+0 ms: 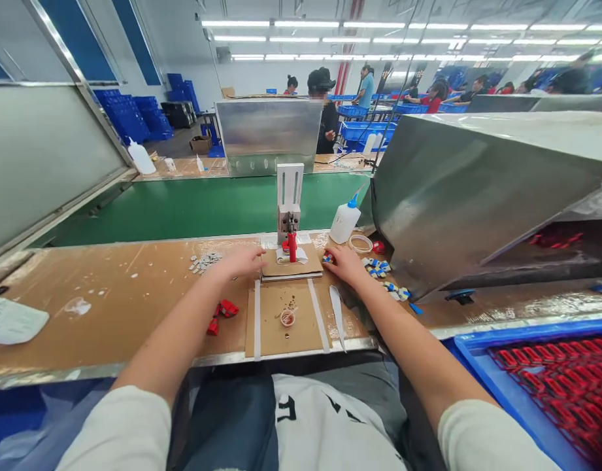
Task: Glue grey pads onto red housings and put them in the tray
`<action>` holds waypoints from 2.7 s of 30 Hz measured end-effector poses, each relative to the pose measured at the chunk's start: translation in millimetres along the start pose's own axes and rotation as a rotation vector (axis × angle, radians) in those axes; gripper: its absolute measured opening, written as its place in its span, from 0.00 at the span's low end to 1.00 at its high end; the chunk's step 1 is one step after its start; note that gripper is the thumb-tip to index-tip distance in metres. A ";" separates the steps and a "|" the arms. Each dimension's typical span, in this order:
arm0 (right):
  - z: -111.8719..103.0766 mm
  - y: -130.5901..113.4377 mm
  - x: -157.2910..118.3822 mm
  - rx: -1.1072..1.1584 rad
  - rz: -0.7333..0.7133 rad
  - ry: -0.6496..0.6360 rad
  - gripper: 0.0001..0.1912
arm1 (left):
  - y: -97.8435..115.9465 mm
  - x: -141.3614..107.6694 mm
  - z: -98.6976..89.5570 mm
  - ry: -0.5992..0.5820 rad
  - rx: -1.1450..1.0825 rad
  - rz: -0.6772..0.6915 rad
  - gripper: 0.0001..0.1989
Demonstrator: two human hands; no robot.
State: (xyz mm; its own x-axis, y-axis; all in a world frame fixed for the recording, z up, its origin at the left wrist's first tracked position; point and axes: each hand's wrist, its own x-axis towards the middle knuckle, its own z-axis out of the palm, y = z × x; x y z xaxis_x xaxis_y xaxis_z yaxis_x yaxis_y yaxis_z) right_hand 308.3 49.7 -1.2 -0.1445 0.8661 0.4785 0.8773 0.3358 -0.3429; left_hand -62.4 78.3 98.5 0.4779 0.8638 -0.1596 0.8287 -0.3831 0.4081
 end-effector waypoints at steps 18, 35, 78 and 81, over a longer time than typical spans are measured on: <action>101.1 -28.2 -5.2 0.929 0.400 0.167 0.33 | 23.1 -8.6 111.6 0.265 -0.385 -0.258 0.38; 45.4 -67.8 -37.4 0.834 0.308 0.035 0.24 | -13.2 -63.7 49.4 0.382 -0.052 -0.107 0.24; -10.1 -20.0 -25.5 0.314 0.148 -0.052 0.13 | -104.2 -28.6 -7.5 0.479 0.106 -0.134 0.11; -29.1 -13.6 -71.1 0.328 0.140 -0.046 0.14 | -91.6 -30.6 -14.8 0.576 -0.098 -0.217 0.12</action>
State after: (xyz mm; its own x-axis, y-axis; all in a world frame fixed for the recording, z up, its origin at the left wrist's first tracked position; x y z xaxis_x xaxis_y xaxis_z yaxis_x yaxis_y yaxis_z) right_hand 320.0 -27.1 -7.0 -0.0604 0.9253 0.3745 0.6978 0.3074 -0.6470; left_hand -157.3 91.8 79.3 0.0446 0.9670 0.2507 0.8455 -0.1702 0.5061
